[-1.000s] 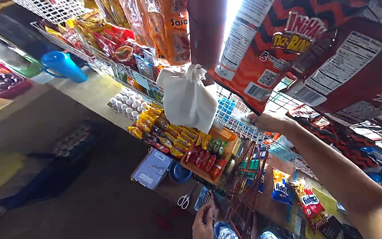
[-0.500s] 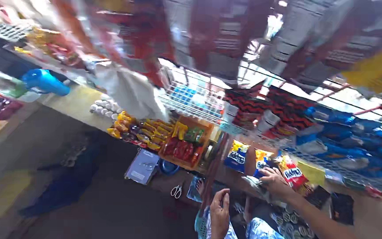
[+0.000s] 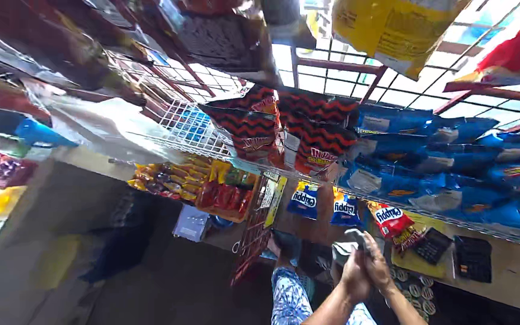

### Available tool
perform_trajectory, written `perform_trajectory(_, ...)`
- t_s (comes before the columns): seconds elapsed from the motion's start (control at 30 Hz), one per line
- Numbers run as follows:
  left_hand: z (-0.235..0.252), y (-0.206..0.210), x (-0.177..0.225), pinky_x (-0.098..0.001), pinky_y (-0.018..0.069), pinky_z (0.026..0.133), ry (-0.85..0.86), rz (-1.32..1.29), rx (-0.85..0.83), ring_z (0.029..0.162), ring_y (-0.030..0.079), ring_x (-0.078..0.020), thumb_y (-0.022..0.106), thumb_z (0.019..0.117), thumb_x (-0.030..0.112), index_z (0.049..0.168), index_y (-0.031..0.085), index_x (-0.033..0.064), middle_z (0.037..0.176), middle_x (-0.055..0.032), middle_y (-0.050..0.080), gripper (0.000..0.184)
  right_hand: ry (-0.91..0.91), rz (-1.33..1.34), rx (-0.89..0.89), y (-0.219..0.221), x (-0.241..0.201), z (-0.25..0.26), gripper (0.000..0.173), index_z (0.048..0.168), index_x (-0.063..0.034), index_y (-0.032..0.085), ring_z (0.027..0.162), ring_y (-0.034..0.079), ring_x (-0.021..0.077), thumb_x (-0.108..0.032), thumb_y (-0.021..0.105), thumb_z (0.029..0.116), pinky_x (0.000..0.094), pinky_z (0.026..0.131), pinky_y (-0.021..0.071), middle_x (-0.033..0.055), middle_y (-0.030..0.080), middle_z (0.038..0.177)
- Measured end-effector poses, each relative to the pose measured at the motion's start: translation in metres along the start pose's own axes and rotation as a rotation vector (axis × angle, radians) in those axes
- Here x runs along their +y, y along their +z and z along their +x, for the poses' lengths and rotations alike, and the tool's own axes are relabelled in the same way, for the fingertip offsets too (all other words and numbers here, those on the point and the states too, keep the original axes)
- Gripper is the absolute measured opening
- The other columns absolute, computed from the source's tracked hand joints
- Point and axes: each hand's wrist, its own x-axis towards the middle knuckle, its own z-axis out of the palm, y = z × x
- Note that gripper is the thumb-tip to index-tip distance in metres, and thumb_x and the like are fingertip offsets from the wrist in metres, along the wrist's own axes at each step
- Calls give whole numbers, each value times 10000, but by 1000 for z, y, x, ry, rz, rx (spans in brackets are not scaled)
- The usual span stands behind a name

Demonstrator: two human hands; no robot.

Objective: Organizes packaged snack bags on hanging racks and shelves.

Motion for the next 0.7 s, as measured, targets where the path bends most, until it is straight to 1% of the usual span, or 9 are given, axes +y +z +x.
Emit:
perform_trajectory(0.07,21,-25,5,-385,496,1010,-17,247,-108,1183,617,-183,252,1135,315,1429,490,44,1328,-97,625,465,159,-33,73,-17,18,22,338,1260,120,625,1158,651,334,-102,594,1008,476,1055,481,280,669,1223)
perform_trajectory(0.1,37,-47,12,-381,515,989,54,391,-53,1155,631,-185,323,1121,243,1412,508,7,1317,-116,630,418,192,-73,51,-26,27,29,340,1282,115,619,1162,656,347,-76,605,1001,491,1061,481,282,671,1231)
perform_trajectory(0.2,107,-127,49,-402,494,886,274,404,542,1038,595,-261,406,1098,121,1411,476,-71,1278,-240,591,374,196,-151,-10,-42,43,36,481,1396,87,530,1248,603,389,-40,625,942,537,1095,450,294,610,1335)
perform_trajectory(0.27,148,-166,82,-466,450,980,319,230,797,1194,535,-350,376,1118,159,1497,393,-50,1430,-288,488,433,214,-165,-14,-44,45,31,460,1342,112,557,1171,632,400,-84,642,935,549,1044,473,316,638,1251)
perform_trajectory(0.33,175,-179,106,-536,387,1104,341,89,831,1395,420,-415,325,1137,260,1542,317,-40,1571,-294,347,505,280,-172,-57,-45,39,25,431,1296,126,590,1117,652,388,-146,638,965,544,1023,481,317,664,1178)
perform_trajectory(0.43,201,-180,128,-554,350,1153,360,40,809,1451,365,-410,305,1134,370,1560,285,-21,1604,-278,305,578,310,-136,-150,-45,24,14,424,1305,157,562,1100,652,276,-151,530,1016,432,1024,486,297,664,1171)
perform_trajectory(0.53,211,-182,136,-505,430,1029,422,346,905,1246,524,-392,322,1138,295,1457,424,-101,1431,-334,481,518,259,-51,-177,-45,12,6,501,1354,182,490,1121,645,141,-201,455,1033,305,1040,486,262,655,1224)
perform_trajectory(0.63,182,-161,147,-485,351,1171,637,670,860,1369,483,-426,358,1121,159,1419,442,-163,1424,-369,498,446,222,-63,-181,-42,-20,4,535,1346,177,502,1098,641,192,-241,498,1011,359,1021,488,275,651,1203)
perform_trajectory(0.7,147,-136,155,-469,314,1207,708,853,817,1404,464,-415,369,1115,154,1421,457,-160,1440,-354,503,447,186,-71,-153,-39,-46,3,518,1263,158,570,943,634,106,-286,467,1015,317,922,511,188,679,1043)
